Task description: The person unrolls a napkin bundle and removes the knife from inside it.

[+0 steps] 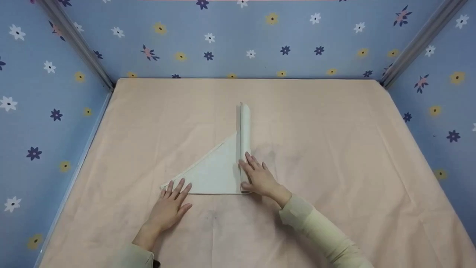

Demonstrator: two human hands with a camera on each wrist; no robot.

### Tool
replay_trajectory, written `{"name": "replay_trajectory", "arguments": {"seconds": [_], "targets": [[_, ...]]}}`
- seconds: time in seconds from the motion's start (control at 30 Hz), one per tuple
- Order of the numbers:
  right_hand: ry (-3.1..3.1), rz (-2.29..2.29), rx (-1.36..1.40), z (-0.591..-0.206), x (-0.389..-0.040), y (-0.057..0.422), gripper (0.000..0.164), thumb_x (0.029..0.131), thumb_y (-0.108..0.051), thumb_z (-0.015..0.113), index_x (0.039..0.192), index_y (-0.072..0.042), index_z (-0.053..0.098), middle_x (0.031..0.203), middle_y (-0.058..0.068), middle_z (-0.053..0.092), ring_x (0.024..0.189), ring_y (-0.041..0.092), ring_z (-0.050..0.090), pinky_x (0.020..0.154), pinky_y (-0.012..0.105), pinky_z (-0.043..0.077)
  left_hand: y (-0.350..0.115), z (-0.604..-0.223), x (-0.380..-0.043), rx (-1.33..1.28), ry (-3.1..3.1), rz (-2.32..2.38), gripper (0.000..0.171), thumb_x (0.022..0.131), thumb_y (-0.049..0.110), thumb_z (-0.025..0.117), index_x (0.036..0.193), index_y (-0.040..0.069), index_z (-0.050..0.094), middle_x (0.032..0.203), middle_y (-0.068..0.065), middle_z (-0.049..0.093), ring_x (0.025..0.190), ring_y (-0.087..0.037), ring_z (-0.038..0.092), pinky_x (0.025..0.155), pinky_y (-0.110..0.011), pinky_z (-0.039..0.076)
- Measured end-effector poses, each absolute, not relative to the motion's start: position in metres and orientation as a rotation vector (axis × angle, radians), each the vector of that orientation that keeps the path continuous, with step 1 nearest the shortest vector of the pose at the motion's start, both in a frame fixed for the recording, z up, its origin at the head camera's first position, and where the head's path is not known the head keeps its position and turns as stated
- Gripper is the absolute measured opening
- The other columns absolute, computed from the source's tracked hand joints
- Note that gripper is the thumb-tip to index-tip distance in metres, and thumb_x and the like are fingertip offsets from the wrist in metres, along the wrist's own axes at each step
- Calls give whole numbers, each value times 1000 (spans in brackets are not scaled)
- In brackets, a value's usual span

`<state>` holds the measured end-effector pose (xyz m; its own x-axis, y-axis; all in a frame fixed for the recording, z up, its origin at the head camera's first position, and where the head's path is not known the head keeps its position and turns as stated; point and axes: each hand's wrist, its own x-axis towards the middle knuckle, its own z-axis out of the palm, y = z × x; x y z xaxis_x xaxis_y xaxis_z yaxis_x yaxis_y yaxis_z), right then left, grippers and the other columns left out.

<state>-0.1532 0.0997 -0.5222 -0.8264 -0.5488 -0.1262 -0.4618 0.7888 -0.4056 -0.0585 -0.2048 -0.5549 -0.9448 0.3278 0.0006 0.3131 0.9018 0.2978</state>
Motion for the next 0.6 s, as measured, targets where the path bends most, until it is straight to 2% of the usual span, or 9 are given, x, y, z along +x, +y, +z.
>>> {"name": "replay_trajectory", "arguments": {"seconds": [0.3,0.4,0.6], "targets": [[2739,-553,-819,-523,-154,105,73,82,-33,60,140,-9,24,146,16,9,131,33,16,97,58,22,-205,-556,-56,569,3093,507,56,89,37,50,137,12,35,141,-15,29,126,-44,21,98,-57,19],[2729,-559,-803,-524,-154,107,73,82,-34,61,141,-10,24,147,15,9,131,32,15,98,58,21,-205,-555,-57,546,3066,489,56,88,35,52,136,10,37,141,-16,28,126,-45,20,99,-57,18],[2732,-551,-804,-522,-154,109,73,83,-36,60,141,-10,24,146,15,9,131,31,15,98,57,22,-205,-554,-59,502,3003,445,57,90,37,48,138,12,33,143,-13,23,128,-42,15,101,-56,15]]}}
